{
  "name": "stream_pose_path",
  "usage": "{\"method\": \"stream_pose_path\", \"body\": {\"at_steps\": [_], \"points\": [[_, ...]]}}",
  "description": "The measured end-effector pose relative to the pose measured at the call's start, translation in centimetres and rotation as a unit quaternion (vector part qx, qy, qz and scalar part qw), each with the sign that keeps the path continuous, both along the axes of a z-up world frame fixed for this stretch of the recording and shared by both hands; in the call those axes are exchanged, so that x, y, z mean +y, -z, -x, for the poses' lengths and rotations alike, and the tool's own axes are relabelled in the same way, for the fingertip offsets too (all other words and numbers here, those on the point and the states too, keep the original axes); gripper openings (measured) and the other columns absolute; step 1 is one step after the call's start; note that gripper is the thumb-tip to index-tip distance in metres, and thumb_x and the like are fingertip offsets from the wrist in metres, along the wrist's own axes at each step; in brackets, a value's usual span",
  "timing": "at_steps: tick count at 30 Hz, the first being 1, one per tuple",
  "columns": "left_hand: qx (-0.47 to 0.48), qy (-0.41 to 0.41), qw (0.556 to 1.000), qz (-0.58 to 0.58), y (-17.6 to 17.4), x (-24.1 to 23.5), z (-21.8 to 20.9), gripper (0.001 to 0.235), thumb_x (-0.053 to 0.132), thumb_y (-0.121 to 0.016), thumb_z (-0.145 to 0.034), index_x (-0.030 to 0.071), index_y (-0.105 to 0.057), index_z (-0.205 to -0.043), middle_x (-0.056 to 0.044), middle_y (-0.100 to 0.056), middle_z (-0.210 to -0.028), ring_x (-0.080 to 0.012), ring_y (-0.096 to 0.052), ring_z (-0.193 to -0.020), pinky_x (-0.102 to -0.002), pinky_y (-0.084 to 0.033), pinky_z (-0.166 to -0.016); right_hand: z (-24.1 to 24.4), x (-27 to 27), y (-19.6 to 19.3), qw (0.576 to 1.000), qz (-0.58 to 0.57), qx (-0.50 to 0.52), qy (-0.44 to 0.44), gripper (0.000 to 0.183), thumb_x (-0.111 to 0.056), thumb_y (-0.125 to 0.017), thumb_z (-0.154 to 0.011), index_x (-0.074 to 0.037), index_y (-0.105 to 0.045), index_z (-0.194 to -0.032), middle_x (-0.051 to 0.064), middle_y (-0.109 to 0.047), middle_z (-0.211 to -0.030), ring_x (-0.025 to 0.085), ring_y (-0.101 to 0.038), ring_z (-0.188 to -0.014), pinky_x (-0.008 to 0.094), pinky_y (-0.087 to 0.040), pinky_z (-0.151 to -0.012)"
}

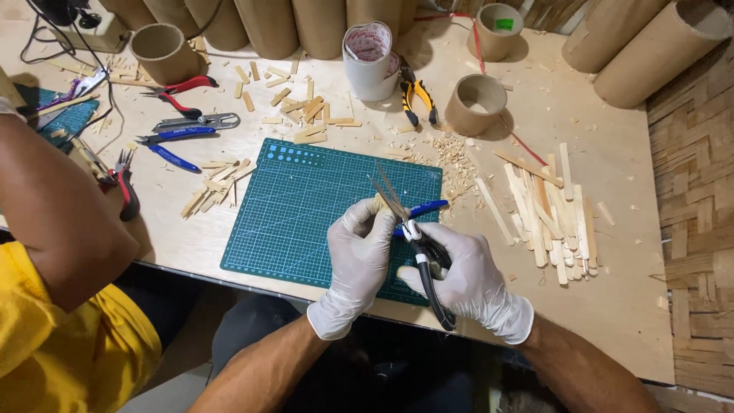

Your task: Trimming and shaping the ends of wooden popsicle sticks using shears for a handicraft project.

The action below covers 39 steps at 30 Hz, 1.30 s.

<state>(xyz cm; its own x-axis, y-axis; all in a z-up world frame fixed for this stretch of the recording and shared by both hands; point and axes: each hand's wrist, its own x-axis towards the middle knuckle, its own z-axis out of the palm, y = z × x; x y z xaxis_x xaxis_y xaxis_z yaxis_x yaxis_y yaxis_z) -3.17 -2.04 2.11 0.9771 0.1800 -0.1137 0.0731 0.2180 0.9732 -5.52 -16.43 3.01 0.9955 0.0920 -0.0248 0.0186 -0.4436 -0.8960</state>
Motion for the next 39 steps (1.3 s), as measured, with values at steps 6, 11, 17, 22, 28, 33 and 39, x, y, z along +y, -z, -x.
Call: {"method": "stream_pose_path", "body": {"at_steps": [6,11,17,22,28,33,39], "points": [[0.019,0.000,1.000,0.011,-0.6,-0.2,0.1,0.011,0.013,-0.076,-0.092,0.007,-0.078,-0.082,-0.009,-0.076,-0.080,-0.0140,-0.068,-0.084,-0.033,-0.057,-0.082,-0.1,0.2,-0.3,1.000,0.015,-0.027,0.005,0.043,-0.026,-0.091,-0.061,-0.015,-0.080,-0.100,0.008,-0.063,-0.053,0.013,-0.054,-0.048,0.024,-0.045,-0.044],[0.014,-0.004,1.000,0.019,-0.7,-0.3,0.2,0.010,0.012,-0.075,-0.092,0.005,-0.078,-0.085,-0.011,-0.078,-0.081,-0.0150,-0.069,-0.083,-0.034,-0.058,-0.085,-0.1,-0.3,0.5,0.998,0.027,-0.050,0.012,0.041,-0.025,-0.089,-0.059,-0.019,-0.080,-0.098,0.005,-0.063,-0.049,0.013,-0.053,-0.042,0.024,-0.045,-0.042],[0.023,-0.003,0.999,0.036,-0.5,-0.5,0.1,0.010,0.011,-0.074,-0.093,0.005,-0.078,-0.086,-0.011,-0.078,-0.081,-0.0156,-0.069,-0.084,-0.035,-0.058,-0.086,-0.1,0.0,0.3,0.996,0.044,-0.078,0.018,0.038,-0.026,-0.087,-0.060,-0.020,-0.079,-0.097,0.004,-0.061,-0.048,0.015,-0.054,-0.040,0.025,-0.044,-0.041],[0.047,-0.008,0.998,0.045,-1.2,-0.9,0.0,0.006,0.011,-0.079,-0.089,0.006,-0.077,-0.085,-0.004,-0.071,-0.076,-0.0118,-0.058,-0.079,-0.031,-0.054,-0.078,-0.4,-0.2,0.7,0.995,0.071,-0.066,0.020,0.051,-0.031,-0.088,-0.056,-0.026,-0.077,-0.106,0.004,-0.064,-0.053,0.019,-0.060,-0.045,0.030,-0.049,-0.046],[0.066,-0.015,0.996,0.061,-1.2,0.2,-1.4,0.015,0.014,-0.078,-0.091,0.005,-0.075,-0.079,-0.006,-0.070,-0.071,-0.0123,-0.056,-0.073,-0.028,-0.050,-0.073,-1.4,-2.0,0.5,0.997,0.013,0.020,-0.074,0.068,-0.043,-0.090,-0.057,-0.016,-0.072,-0.117,0.009,-0.070,-0.067,0.020,-0.061,-0.059,0.034,-0.049,-0.054],[0.089,0.023,0.994,0.065,-1.5,1.0,-1.7,0.013,0.012,-0.084,-0.083,0.002,-0.076,-0.080,-0.009,-0.072,-0.070,-0.0131,-0.066,-0.070,-0.027,-0.056,-0.072,-1.9,-4.7,0.9,0.949,-0.201,0.175,-0.169,0.073,-0.032,-0.091,-0.067,0.003,-0.064,-0.126,0.012,-0.068,-0.072,0.017,-0.068,-0.054,0.027,-0.059,-0.050],[0.091,0.079,0.993,-0.016,-0.9,1.7,-2.1,0.013,0.020,-0.087,-0.079,0.010,-0.079,-0.079,-0.006,-0.074,-0.069,-0.0108,-0.064,-0.071,-0.026,-0.054,-0.071,-2.3,-5.3,1.3,0.947,-0.192,0.179,-0.183,0.070,-0.031,-0.088,-0.072,0.005,-0.064,-0.127,0.012,-0.068,-0.070,0.017,-0.069,-0.054,0.030,-0.062,-0.051]]}}
